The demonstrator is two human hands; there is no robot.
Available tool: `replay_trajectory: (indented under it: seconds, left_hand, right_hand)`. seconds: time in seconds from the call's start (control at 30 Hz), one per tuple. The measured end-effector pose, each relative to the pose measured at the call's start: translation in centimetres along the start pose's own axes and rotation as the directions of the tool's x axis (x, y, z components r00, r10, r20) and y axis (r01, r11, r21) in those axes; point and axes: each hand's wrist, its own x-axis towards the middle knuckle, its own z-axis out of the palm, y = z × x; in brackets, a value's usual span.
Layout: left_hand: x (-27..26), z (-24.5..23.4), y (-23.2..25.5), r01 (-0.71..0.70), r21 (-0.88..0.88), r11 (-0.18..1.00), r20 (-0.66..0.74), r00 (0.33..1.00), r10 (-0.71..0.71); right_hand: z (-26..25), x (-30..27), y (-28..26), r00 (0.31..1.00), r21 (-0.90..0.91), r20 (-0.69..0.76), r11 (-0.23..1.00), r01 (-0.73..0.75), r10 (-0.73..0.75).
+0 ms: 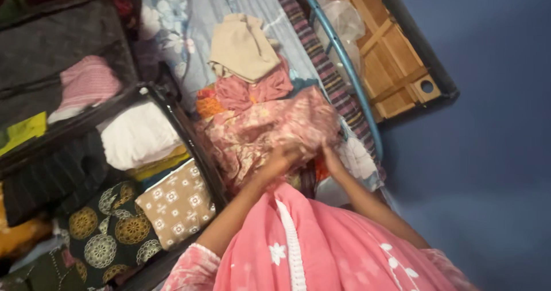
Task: The person folds different pieces of clothing and places them into an open suitcase on a bed. The person packs shirts and pants, smoothing each item by hand before closing the suitcase.
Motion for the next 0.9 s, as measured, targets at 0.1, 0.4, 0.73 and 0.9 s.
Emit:
replay_trajectory:
  seconds: [0.1, 0.4, 0.73, 0.9]
  left_hand:
    - [-3.3, 3.1, 2.1, -0.183, 0.136, 0.974, 0.107, 0.980, 0.169]
    - [-8.3, -4.0, -0.7, 0.137, -0.371, 0.918, -0.348, 0.897, -0.275]
    - [-5.5, -19.8, -1.1, -0.372, 0.229, 0.899, -0.690, 0.590, 0.420]
    - [-2.7, -18.1, -1.2, 0.095, -0.314, 0.945, -0.273, 0.944, -0.186]
  right_hand:
    - [1.1, -0.5, -5.2, 0.949, 0.410, 0.179, 0.857, -0.312, 0.260]
    - [4.0, -3.2, -18.8, 0.970, 0.462, 0.097, 0.873, 0.154, -0.222]
    - [2.8, -14.7, -29.8, 0.804, 0.670, 0.155, 0.659, 0.341, -0.574]
    - [3.7, -19.4, -30.5, 0.756, 0.699, 0.157, 0.612, 0.369, -0.636]
